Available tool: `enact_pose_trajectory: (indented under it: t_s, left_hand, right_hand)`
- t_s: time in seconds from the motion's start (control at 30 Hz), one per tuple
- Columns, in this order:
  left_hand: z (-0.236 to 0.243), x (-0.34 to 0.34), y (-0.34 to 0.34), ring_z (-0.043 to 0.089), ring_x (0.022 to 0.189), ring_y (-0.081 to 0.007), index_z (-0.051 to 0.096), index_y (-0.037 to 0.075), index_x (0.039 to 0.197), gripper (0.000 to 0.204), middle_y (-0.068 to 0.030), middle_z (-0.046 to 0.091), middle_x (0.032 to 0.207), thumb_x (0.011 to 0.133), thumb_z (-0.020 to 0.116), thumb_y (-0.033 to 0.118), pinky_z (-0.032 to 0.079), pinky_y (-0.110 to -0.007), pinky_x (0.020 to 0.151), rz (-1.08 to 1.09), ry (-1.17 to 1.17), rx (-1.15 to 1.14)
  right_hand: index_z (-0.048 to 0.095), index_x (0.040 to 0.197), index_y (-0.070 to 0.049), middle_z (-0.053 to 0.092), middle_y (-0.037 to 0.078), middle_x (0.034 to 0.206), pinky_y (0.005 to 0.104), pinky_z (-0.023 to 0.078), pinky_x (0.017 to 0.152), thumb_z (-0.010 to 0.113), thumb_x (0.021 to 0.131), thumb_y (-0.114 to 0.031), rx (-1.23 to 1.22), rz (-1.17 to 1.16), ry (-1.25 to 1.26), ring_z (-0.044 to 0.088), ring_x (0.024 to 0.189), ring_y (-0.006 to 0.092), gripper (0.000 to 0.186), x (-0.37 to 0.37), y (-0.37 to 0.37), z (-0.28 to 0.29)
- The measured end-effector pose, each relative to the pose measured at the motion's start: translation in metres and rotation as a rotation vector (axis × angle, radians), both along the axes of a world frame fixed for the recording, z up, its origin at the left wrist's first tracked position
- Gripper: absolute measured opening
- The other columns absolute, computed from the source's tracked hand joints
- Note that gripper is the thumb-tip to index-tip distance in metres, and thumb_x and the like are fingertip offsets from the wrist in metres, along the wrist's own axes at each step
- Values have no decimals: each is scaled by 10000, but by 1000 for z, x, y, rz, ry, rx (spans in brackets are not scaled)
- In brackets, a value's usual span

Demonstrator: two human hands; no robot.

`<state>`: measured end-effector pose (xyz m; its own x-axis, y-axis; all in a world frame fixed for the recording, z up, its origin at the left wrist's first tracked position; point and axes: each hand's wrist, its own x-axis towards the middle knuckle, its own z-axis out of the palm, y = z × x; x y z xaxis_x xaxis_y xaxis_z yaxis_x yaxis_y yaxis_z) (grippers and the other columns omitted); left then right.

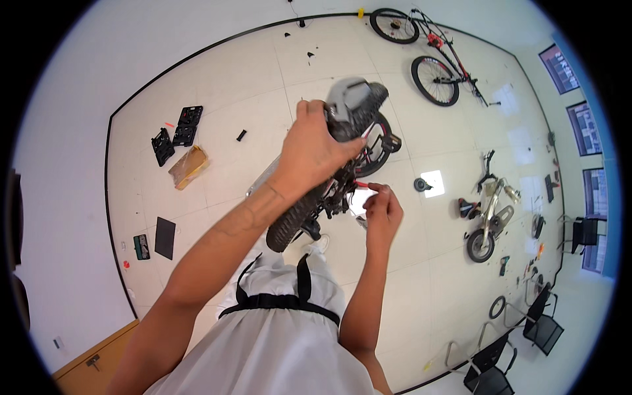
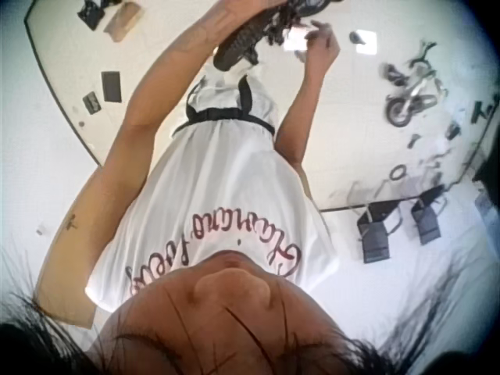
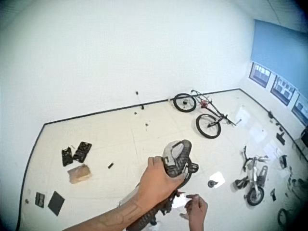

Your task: The person works on a bicycle's rear wheel and drivetrain, using a wrench to tighten bolts and a screwdriver to adjust components. The bicycle is held upside down while the person manipulates the wheel and chain area.

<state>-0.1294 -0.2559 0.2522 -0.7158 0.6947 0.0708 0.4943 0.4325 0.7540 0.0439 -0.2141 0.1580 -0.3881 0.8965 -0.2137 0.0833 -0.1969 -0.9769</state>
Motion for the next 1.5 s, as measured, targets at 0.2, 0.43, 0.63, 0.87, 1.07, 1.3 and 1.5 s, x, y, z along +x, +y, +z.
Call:
enact_pose_trajectory:
  t_s: [0.2, 0.43, 0.63, 0.87, 1.07, 1.3, 1.5]
  left_hand:
    - [-7, 0, -5, 598, 812, -326, 516, -4, 1044, 532, -166, 477, 1010, 674, 804, 248, 501, -431, 672, -69, 279, 120]
    - [-10, 1, -9, 519, 876, -262, 529, -1, 1117, 489, -120, 464, 1001, 701, 725, 167, 383, -416, 730, -96, 449, 157]
    - [-8, -9, -21, 505, 884, -267, 469, -17, 1272, 551, -134, 458, 1054, 767, 633, 128, 378, -433, 727, -169, 386, 251]
    - [-12, -10, -23, 489, 953, -266, 457, 33, 1354, 580, -122, 473, 1139, 820, 614, 194, 396, -448, 800, -273, 462, 237]
    - [-10, -13, -27, 471, 925, -266, 476, 44, 1325, 526, -123, 469, 1100, 873, 605, 280, 373, -430, 777, -399, 471, 413]
    - [-13, -9, -26, 468, 995, -265, 414, 58, 1388, 648, -117, 463, 1153, 822, 654, 264, 363, -439, 833, -548, 427, 442]
    - [-14, 5, -22, 371, 1284, -289, 328, 65, 1466, 718, -142, 389, 1368, 831, 636, 200, 291, -536, 989, -548, 603, 522]
  right_hand:
    - [637, 975, 35, 465, -11, 583, 209, 207, 448, 483, 1015, -291, 338, -167, 125, 340, 479, 38, 362, -10, -19, 94]
    - [560, 828, -69, 269, -45, 526, 269, 238, 494, 426, 1038, -344, 366, -473, 554, 226, 453, 80, 371, -18, -42, 153]
    - [548, 825, -79, 271, -44, 529, 250, 220, 483, 462, 1026, -364, 457, -652, 557, 231, 460, 80, 359, -36, -69, 166]
    - [594, 1127, 35, 409, -68, 609, 207, 241, 439, 548, 982, -201, 444, -604, -121, 330, 502, 23, 281, -73, -65, 94]
    - [571, 915, -37, 563, -30, 710, 201, 352, 469, 578, 989, -278, 400, -463, 56, 453, 564, 30, 252, -89, -45, 82]
    - [579, 1084, 5, 643, 29, 900, 228, 475, 580, 564, 985, -161, 341, -445, 69, 590, 701, 88, 194, -72, -43, 83]
    - [534, 900, -45, 531, -9, 697, 220, 313, 427, 590, 967, -134, 412, -782, 316, 411, 493, 61, 124, -78, -52, 111]
